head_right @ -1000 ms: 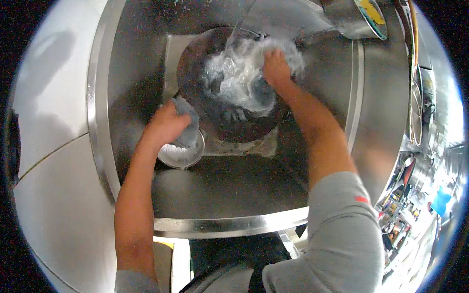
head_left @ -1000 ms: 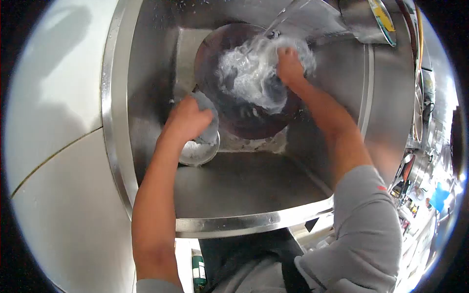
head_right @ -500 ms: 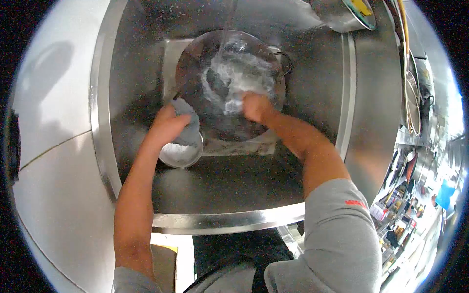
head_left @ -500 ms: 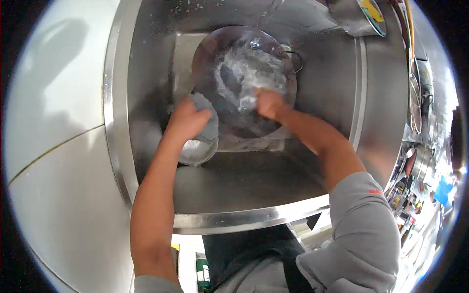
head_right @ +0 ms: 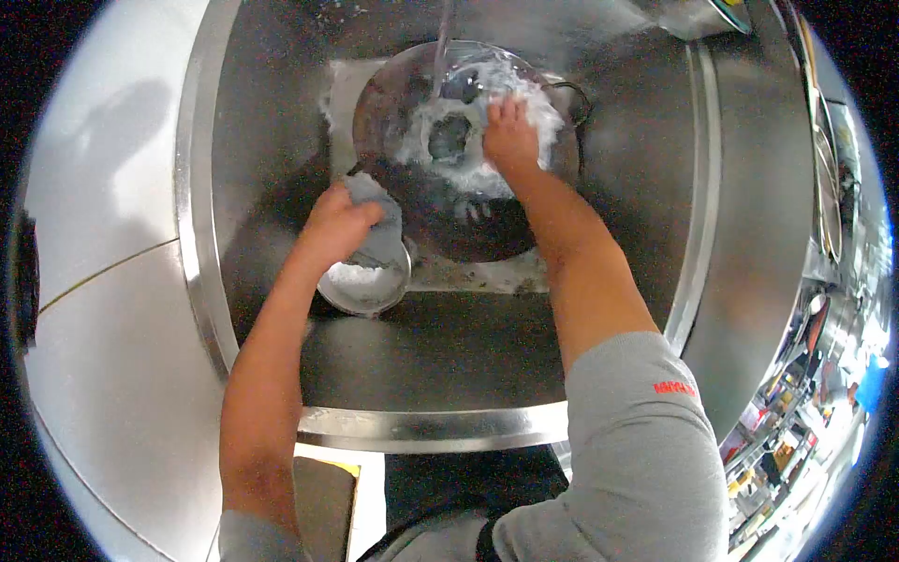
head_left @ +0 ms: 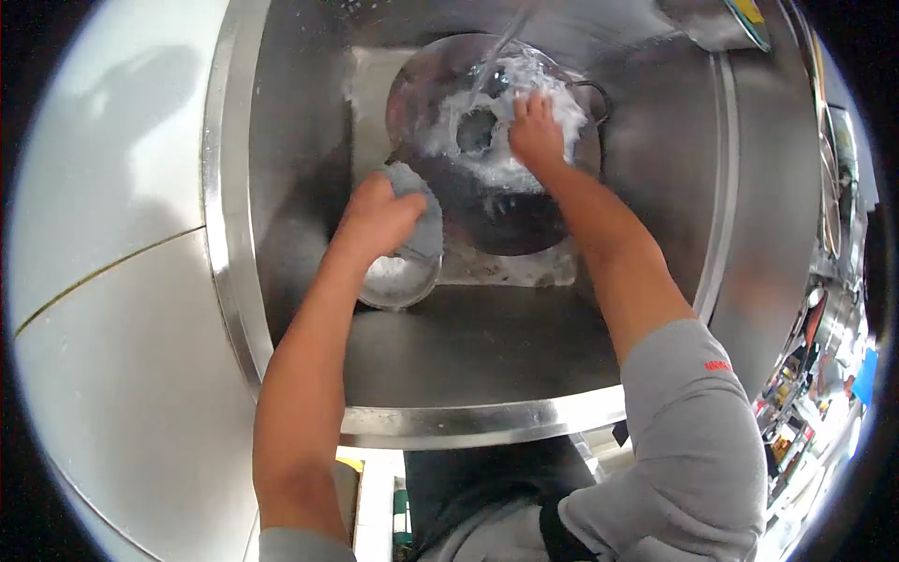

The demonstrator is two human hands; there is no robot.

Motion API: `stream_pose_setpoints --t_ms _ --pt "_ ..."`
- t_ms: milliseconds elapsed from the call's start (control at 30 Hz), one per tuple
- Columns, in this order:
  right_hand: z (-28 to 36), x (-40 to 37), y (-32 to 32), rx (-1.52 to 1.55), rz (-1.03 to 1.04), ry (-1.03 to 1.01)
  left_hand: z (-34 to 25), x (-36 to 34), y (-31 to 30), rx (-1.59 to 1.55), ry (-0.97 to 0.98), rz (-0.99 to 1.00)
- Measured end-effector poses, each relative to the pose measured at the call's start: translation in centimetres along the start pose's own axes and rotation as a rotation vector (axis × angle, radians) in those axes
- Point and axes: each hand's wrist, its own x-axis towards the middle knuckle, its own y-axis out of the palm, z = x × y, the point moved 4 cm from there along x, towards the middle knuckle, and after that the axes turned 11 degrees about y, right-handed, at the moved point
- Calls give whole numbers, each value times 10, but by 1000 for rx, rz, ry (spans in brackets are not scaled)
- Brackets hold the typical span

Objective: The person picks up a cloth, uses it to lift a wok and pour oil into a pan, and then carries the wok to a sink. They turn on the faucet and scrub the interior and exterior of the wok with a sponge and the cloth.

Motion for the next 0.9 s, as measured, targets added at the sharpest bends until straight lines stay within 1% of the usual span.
stream_pose_setpoints --t_ms 33,67,100,133,200,233,300,333,367,433,500,533,567,633,667,733,800,833,867,900 --pt "-12 -15 1 -45 36 27 -12 -2 -1 19 12 31" --pt "-27 -32 -1 -90 68 54 -12 -1 2 -36 -10 15" --pt "-23 -56 8 -43 -14 80 -1 2 6 -87 -28 3" --pt "-6 -82 11 9 -95 109 8 4 9 -131 -48 -6" --pt "28 -112 -33 114 367 54 11 -1 9 -161 -47 -29" --pt "34 -130 -15 334 407 52 13 -6 9 -173 -47 -42" --pt "36 -162 -40 458 539 -35 46 -7 23 -187 -93 -24" --pt "33 -171 -83 359 635 -110 49 -10 26 -195 -115 -21" --pt "27 -178 -95 308 706 -200 32 -23 32 -258 -160 54" --pt "10 -188 -113 196 824 -402 20 -39 47 -89 -93 -111" --pt "-12 -188 -160 361 813 -151 -87 -79 52 -61 -197 -243" --pt "-24 -191 -185 445 811 -27 -108 -75 60 -204 -151 -286" --pt "-35 -195 -209 525 745 -5 -126 -68 65 -348 -108 -321" --pt "-59 -190 -252 671 607 39 -182 -60 61 -603 -117 -289" --pt "-66 -184 -269 653 524 -1 -204 -55 56 -604 -123 -298" --pt "-68 -180 -290 624 375 -74 -228 -51 49 -598 -154 -312" --pt "-59 -169 -289 497 388 -87 -231 -42 42 -538 -191 -350" --pt "-53 -167 -289 433 403 -92 -222 -35 40 -508 -219 -367" --pt "-51 -162 -292 437 364 -149 -213 -27 36 -610 -194 -293" --pt "-52 -157 -310 439 327 -200 -197 -17 30 -709 -152 -174"
